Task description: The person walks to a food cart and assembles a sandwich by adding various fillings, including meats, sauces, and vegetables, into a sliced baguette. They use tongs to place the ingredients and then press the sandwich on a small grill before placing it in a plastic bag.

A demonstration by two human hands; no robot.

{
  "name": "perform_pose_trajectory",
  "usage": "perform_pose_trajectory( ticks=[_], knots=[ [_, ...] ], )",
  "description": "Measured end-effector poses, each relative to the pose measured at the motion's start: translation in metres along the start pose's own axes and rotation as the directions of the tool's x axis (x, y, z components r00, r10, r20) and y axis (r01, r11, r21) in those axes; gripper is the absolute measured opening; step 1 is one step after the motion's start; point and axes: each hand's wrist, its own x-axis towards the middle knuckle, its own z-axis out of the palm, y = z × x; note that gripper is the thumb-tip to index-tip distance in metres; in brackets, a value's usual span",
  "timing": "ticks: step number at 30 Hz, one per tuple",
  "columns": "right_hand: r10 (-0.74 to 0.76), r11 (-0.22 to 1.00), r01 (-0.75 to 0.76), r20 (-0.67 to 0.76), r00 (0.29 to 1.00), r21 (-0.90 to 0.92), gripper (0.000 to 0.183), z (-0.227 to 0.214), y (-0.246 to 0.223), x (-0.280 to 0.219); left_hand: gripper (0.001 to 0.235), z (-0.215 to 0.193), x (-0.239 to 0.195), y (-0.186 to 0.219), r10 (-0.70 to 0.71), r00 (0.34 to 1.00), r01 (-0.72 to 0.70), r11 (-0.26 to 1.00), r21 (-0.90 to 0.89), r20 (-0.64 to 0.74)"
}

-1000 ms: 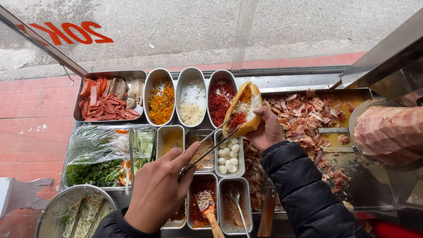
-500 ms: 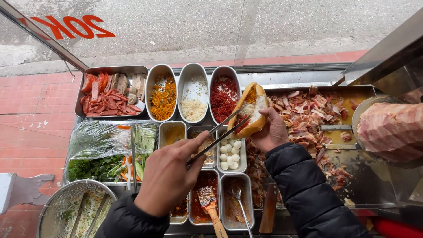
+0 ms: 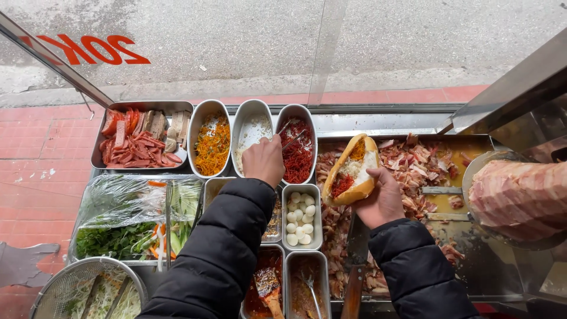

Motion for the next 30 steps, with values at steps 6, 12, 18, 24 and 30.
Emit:
perform_pose_trajectory(
  ticks=[6, 12, 18, 24, 30],
  knots=[
    [0.009, 1.0, -0.009, 0.044, 0.999, -0.004, 0.062, 0.013, 0.0, 0.005, 0.049, -0.036, -0.02, -0.006, -0.017, 1.0, 0.016, 0.997, -0.08, -0.02],
    [0.028, 1.0, -0.028, 0.066, 0.997, -0.002, 0.058, 0.052, 0.008, -0.012, 0.054, -0.083, -0.042, -0.01, -0.176, 0.979, 0.197, 0.948, -0.249, 0.104],
    [0.036, 0.999, -0.035, 0.094, 0.995, -0.019, 0.053, 0.066, 0.017, -0.012, 0.052, -0.046, -0.036, -0.025, -0.197, 0.972, 0.219, 0.956, -0.193, 0.128],
    [0.023, 1.0, -0.022, 0.066, 0.998, -0.02, 0.057, 0.07, 0.017, -0.024, 0.055, -0.104, -0.077, -0.017, -0.2, 0.975, 0.223, 0.906, -0.361, 0.099],
    [0.005, 0.999, -0.003, 0.07, 0.998, -0.039, 0.059, 0.083, 0.022, -0.036, 0.054, -0.173, -0.109, -0.007, -0.157, 0.988, 0.141, 0.863, -0.485, 0.007]
  ],
)
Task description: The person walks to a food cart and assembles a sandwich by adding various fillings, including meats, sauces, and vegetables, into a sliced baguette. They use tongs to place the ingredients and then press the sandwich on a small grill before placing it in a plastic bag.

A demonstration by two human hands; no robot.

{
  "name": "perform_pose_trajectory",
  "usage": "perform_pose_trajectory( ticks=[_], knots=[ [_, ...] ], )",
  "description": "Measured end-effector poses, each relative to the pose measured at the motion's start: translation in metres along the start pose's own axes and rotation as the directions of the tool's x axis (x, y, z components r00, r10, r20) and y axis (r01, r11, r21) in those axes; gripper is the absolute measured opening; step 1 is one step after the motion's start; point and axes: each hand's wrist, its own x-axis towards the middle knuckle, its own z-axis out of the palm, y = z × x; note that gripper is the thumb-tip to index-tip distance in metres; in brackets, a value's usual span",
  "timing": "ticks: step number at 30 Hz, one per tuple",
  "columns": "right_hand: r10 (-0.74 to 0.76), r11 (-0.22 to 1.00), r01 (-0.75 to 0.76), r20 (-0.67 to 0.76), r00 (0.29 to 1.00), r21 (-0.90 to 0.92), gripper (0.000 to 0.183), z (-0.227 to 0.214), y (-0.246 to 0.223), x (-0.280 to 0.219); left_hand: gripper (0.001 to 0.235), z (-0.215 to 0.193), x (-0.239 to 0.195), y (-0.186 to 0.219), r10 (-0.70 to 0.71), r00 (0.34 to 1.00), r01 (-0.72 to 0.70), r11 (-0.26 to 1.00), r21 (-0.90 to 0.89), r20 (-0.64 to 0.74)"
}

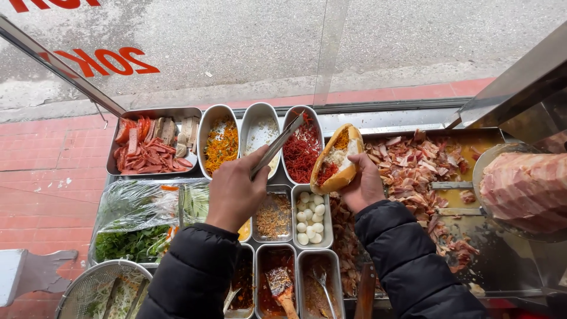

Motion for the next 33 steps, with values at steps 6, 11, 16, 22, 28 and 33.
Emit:
perform_pose_trajectory(
  ticks=[6, 11, 16, 22, 28, 33],
  knots=[
    [0.01, 1.0, -0.01, 0.002, 1.0, 0.028, 0.049, -0.018, 0.005, 0.016, 0.052, 0.05, -0.001, -0.029, -0.033, 0.993, 0.022, 0.995, 0.097, 0.112],
    [-0.023, 1.0, 0.023, 0.013, 1.0, -0.004, 0.052, -0.035, 0.014, 0.039, 0.053, 0.003, -0.038, 0.003, 0.043, 0.993, -0.044, 0.999, 0.003, 0.108],
    [-0.083, 0.996, 0.081, 0.079, 0.993, 0.031, 0.042, -0.053, 0.044, 0.062, 0.054, 0.033, -0.067, 0.015, 0.162, 0.977, -0.183, 0.97, 0.162, 0.136],
    [-0.023, 0.997, 0.011, 0.162, 0.987, 0.071, 0.056, -0.041, 0.039, 0.038, 0.062, 0.015, -0.092, 0.027, 0.195, 0.974, -0.225, 0.897, 0.381, 0.114],
    [-0.048, 0.999, 0.05, 0.163, 0.985, -0.009, 0.061, -0.025, 0.038, 0.004, 0.053, 0.021, -0.101, 0.026, 0.34, 0.939, -0.295, 0.866, 0.403, -0.044],
    [0.001, 0.999, -0.008, 0.17, 0.985, 0.043, 0.063, -0.026, 0.035, -0.006, 0.053, -0.006, -0.125, 0.024, 0.211, 0.976, -0.216, 0.917, 0.336, 0.049]
  ],
)
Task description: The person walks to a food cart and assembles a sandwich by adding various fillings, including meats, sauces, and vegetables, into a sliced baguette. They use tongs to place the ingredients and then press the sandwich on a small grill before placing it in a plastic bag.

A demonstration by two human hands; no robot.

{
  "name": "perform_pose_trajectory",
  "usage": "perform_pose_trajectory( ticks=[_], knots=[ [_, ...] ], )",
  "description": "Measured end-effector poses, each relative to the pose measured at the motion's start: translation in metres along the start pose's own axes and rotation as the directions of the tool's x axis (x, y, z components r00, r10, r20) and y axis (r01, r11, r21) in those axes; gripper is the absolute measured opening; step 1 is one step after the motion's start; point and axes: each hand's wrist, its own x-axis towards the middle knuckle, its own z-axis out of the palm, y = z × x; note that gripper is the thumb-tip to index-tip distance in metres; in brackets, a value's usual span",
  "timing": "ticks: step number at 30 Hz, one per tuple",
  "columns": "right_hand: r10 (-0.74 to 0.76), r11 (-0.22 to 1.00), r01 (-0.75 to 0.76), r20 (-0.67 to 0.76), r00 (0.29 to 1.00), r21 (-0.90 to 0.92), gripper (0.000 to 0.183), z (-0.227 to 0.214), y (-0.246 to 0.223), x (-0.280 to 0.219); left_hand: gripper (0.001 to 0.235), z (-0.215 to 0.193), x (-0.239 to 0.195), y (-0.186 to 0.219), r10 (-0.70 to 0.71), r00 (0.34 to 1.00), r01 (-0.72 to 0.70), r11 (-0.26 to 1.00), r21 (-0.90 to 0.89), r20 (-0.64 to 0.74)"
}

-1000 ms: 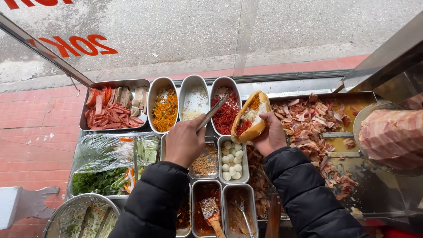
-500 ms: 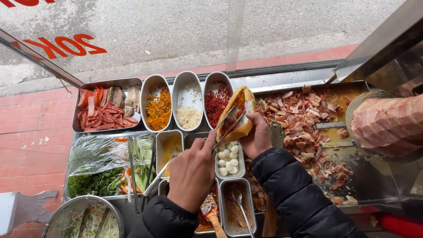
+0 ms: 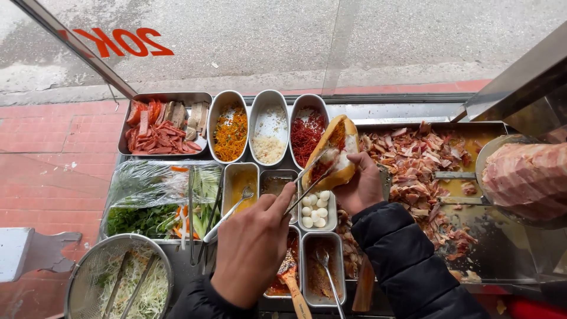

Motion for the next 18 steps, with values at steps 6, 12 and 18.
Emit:
perform_pose_trajectory(
  ticks=[6, 12, 18],
  knots=[
    [0.037, 0.991, -0.025, 0.092, 0.995, -0.13, 0.066, 0.028, 0.017, -0.036, 0.058, -0.016, -0.023, -0.008, -0.063, 0.993, 0.054, 0.995, -0.089, -0.095],
    [0.088, 0.991, -0.079, 0.078, 0.993, -0.111, 0.057, 0.024, 0.049, -0.05, 0.066, -0.018, -0.09, -0.029, -0.131, 0.986, 0.099, 0.96, -0.262, -0.105],
    [0.024, 0.963, -0.039, -0.057, 0.998, -0.265, 0.076, 0.081, 0.069, -0.133, 0.074, -0.032, -0.197, -0.11, -0.403, 0.913, 0.352, 0.857, -0.376, -0.066]
  ],
)
